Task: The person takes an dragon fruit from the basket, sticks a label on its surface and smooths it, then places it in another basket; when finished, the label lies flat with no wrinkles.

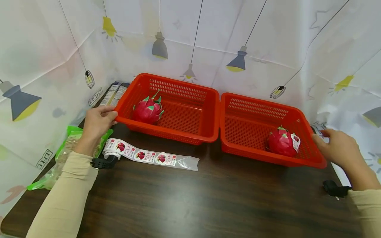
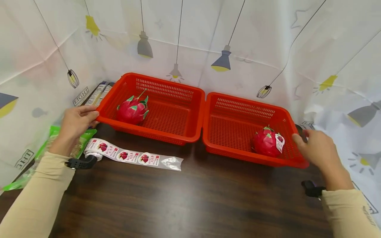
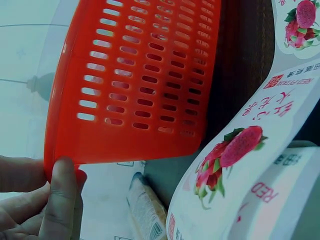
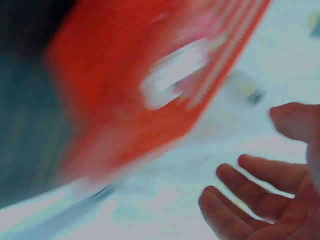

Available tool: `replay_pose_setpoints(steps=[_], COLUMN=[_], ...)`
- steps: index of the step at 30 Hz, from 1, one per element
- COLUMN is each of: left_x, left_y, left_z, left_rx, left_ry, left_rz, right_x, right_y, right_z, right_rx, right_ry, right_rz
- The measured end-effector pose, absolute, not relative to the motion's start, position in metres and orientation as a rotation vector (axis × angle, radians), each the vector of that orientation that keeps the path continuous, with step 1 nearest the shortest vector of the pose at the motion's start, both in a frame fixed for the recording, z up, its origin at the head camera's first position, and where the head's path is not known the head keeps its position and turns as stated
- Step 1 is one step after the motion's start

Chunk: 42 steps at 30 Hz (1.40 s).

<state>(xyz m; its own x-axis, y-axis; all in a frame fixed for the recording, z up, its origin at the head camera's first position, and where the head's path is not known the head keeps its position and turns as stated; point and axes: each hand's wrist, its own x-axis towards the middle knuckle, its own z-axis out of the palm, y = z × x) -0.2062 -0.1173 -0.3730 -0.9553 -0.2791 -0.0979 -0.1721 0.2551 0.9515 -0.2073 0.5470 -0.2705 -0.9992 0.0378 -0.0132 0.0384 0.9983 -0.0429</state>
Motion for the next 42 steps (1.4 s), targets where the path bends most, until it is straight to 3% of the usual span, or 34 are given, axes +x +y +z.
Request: replay_pose_setpoints(steps=[8,12,16,26,42], left_x=[-0.203,-0.206,-0.21,-0.207,-0.209], left_y=[-0.125,-0.115,-0.086,-0.031,-0.03], left_z=[-0.372,-0.372,-0.371,-0.371,-0.374], left_rx=[0.398,0.397,0.371,0.338,0.348], left_ry=[-2.417,-2.4,-2.383,-2.39,-2.335], left_rz=[-1.819,-1.813,-1.808,-1.808,-1.842], right_x=[-0.285,-0.321,-0.342,-0.352,-0.347], right_y=[0.366,0.27,0.214,0.181,0.165], right_z=[-0.234,-0.248,-0.277,-0.32,-0.346], right_rx=[-0.362,-0.523,-0.573,-0.369,-0.368], right_ry=[2.935,2.783,2.631,2.18,2.213], right_rz=[-0.538,-0.539,-0.43,-0.612,-0.741])
